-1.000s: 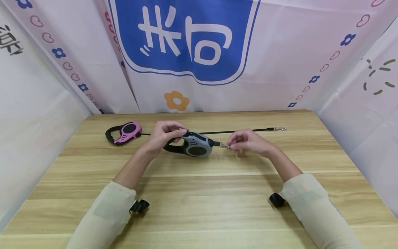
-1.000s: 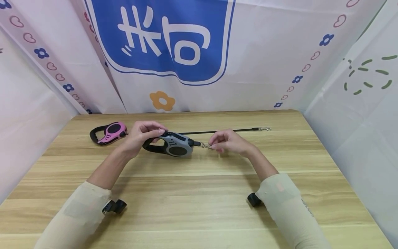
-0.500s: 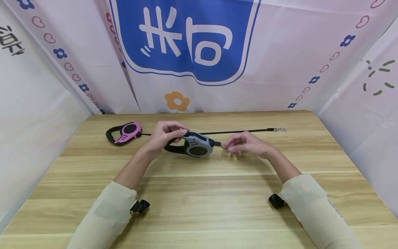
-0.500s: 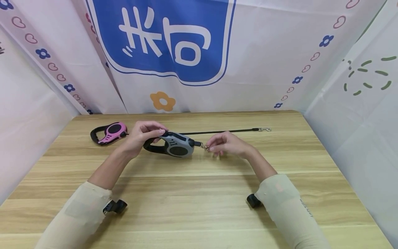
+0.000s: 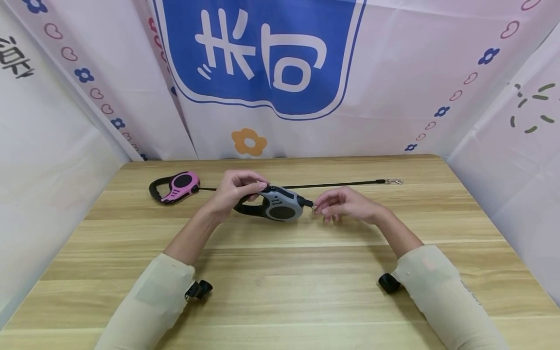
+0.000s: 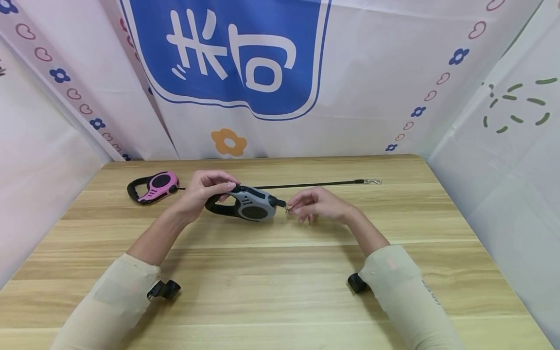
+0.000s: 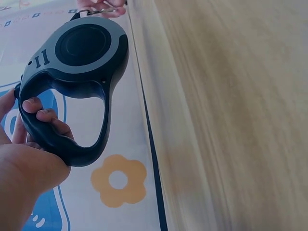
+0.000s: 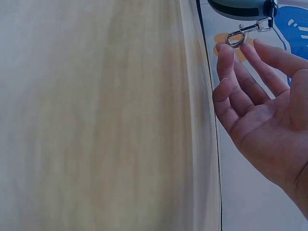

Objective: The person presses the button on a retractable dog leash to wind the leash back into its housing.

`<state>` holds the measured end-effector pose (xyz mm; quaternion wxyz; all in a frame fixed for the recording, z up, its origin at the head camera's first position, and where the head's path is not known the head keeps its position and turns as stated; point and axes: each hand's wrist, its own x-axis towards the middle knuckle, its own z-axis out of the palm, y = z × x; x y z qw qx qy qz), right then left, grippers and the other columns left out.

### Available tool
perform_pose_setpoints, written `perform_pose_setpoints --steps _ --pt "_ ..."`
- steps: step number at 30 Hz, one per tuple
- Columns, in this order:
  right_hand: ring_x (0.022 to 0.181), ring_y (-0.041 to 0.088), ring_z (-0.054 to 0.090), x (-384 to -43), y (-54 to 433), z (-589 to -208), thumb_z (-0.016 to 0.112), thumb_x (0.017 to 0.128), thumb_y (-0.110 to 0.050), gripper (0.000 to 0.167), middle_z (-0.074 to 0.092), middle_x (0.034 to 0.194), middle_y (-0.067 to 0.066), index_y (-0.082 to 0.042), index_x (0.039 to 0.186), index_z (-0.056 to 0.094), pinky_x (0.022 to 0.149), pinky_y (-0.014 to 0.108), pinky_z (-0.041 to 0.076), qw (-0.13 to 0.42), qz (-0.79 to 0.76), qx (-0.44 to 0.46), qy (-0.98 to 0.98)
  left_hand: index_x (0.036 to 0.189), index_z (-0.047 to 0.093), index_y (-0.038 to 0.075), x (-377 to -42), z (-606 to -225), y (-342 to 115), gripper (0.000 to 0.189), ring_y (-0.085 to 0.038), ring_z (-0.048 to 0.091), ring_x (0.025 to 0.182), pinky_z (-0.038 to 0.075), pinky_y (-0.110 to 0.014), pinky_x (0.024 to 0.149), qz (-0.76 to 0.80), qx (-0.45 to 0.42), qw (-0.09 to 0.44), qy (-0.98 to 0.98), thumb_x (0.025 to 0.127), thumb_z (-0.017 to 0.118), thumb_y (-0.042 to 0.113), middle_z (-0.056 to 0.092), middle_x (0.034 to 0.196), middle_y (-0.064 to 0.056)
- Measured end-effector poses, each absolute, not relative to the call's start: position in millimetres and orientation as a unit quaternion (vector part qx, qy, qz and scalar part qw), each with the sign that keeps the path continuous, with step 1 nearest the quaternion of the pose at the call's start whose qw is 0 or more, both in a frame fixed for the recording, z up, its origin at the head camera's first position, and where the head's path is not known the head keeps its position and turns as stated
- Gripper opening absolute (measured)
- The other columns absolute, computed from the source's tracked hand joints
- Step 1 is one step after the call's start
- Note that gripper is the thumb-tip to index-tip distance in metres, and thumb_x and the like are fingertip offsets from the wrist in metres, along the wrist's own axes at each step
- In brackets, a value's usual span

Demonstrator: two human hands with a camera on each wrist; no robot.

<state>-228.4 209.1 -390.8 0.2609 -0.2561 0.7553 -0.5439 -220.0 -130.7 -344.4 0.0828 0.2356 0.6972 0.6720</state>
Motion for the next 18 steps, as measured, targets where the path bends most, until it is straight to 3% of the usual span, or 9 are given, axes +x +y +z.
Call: perform_pose_setpoints --steps 8,18 --pt "0.088 0.029 0.071 -225 217 -391 0.064 0.099 -0.001 0.034 0.069 0.123 0.026 0.006 0.132 0.062 0.071 0.03 0.057 0.252 -0.545 -0.244 0.762 0.101 0.076 0.0 -218 -350 -125 0.013 -0.012 0.052 0.062 0.045 -0.025 0.063 0.684 0.232 0.095 0.685 0.097 0.064 -0.001 0.066 0.074 -0.004" --pt "0.087 0.032 0.071 -227 232 -390 0.066 0.098 -0.002 0.035 0.07 0.118 0.026 0.007 0.132 0.062 0.07 0.032 0.058 0.211 -0.545 -0.23 0.778 0.097 0.079 0.015 -222 -361 -114 0.022 -0.012 0.054 0.064 0.046 -0.024 0.065 0.702 0.23 0.113 0.665 0.098 0.063 0.0 0.066 0.074 -0.001"
